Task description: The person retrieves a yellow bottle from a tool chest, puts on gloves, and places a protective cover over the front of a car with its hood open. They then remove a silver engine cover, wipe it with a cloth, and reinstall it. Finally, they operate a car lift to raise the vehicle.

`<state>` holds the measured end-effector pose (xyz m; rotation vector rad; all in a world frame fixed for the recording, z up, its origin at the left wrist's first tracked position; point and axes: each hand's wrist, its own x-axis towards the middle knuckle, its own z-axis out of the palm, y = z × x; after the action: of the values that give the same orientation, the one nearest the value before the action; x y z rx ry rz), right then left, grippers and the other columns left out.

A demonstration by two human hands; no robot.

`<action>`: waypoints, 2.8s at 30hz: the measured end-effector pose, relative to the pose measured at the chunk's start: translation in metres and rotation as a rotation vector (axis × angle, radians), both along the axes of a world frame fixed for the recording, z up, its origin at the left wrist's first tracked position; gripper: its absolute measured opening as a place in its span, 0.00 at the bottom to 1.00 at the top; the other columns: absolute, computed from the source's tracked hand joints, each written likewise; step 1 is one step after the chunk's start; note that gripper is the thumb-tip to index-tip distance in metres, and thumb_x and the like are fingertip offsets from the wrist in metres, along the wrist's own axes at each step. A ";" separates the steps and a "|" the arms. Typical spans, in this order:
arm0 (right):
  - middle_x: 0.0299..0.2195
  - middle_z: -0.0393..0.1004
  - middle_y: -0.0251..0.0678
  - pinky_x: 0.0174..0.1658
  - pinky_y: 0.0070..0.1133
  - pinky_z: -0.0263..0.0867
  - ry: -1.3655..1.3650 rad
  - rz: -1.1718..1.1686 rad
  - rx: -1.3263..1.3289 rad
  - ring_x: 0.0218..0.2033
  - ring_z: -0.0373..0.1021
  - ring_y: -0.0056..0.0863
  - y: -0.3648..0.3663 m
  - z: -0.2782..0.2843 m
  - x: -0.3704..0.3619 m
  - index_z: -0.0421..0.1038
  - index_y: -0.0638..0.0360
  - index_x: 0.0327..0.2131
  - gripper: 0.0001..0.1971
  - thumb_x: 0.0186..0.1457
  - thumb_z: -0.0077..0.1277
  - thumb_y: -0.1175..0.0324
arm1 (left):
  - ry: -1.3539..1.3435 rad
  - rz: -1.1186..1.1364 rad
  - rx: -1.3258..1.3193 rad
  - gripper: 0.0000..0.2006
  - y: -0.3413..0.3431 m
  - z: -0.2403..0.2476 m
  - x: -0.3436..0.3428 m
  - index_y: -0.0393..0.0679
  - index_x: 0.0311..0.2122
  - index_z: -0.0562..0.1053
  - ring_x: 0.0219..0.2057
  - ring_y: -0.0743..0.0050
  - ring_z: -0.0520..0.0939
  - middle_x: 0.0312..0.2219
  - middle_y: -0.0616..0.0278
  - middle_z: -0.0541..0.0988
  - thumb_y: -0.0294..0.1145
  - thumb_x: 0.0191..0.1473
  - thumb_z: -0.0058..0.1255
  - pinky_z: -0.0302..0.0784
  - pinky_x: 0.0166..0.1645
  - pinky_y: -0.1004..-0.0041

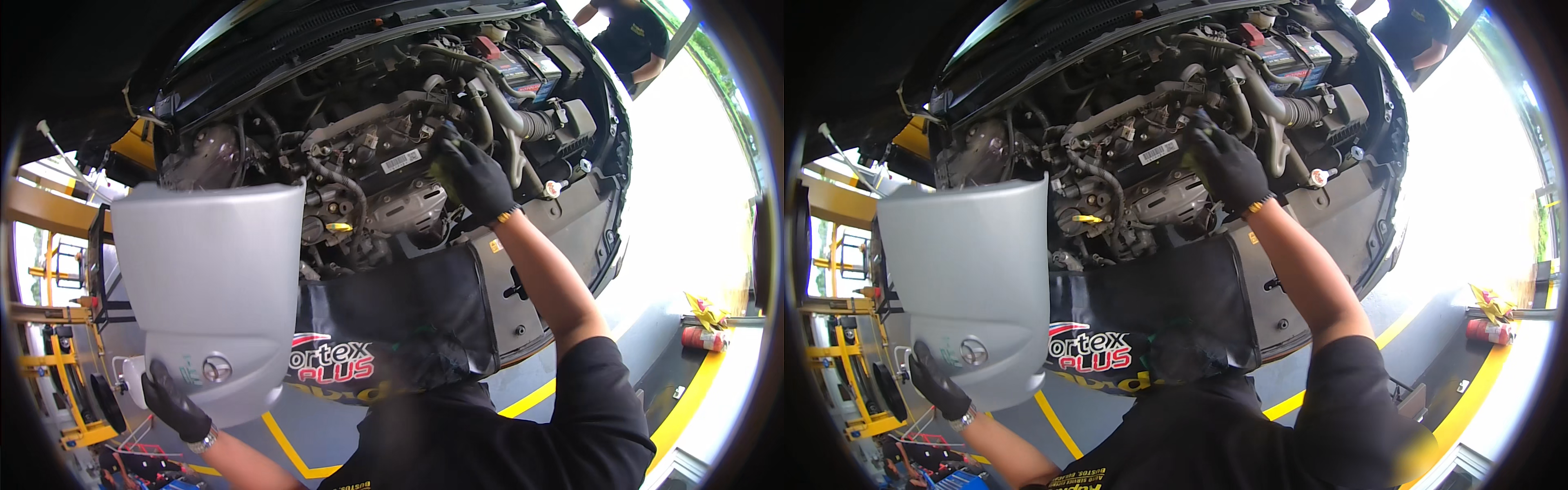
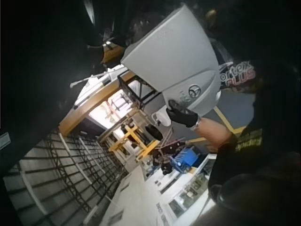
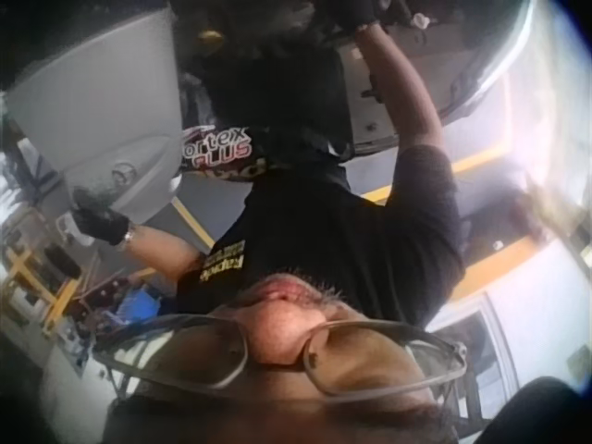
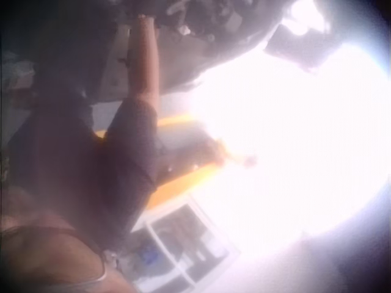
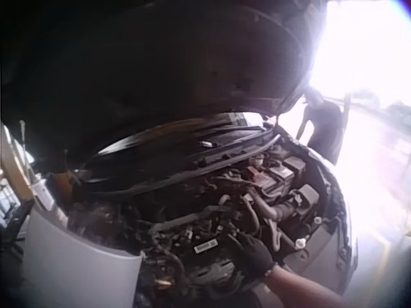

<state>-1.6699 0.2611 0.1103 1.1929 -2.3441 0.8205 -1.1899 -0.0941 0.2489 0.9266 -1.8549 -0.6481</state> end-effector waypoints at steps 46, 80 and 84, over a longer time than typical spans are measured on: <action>0.53 0.68 0.49 0.49 0.33 0.70 -0.480 -0.324 -0.225 0.48 0.72 0.47 0.031 -0.013 0.042 0.68 0.57 0.54 0.29 0.51 0.61 0.55 | -0.552 -0.679 -0.622 0.27 -0.026 -0.088 -0.486 0.39 0.57 0.68 0.50 0.52 0.76 0.46 0.47 0.76 0.45 0.57 0.55 0.69 0.54 0.61; 0.61 0.62 0.48 0.55 0.34 0.66 0.197 -0.274 0.516 0.65 0.53 0.47 -0.043 -0.003 -0.038 0.73 0.51 0.49 0.17 0.58 0.51 0.59 | -0.418 -0.448 -0.517 0.30 0.010 -0.137 -0.374 0.49 0.59 0.68 0.64 0.35 0.56 0.63 0.47 0.60 0.52 0.53 0.52 0.49 0.65 0.44; 0.65 0.54 0.47 0.52 0.36 0.68 0.344 -0.174 0.736 0.65 0.53 0.48 -0.036 -0.024 -0.036 0.67 0.47 0.55 0.19 0.60 0.47 0.62 | -0.557 -0.480 -0.620 0.32 0.030 -0.151 -0.397 0.52 0.62 0.64 0.64 0.37 0.57 0.61 0.46 0.62 0.56 0.56 0.46 0.48 0.66 0.42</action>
<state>-1.7062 0.2254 0.0863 1.2256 -2.4538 -0.3333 -1.5872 -0.0638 0.0980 0.2496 -2.5987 -0.0411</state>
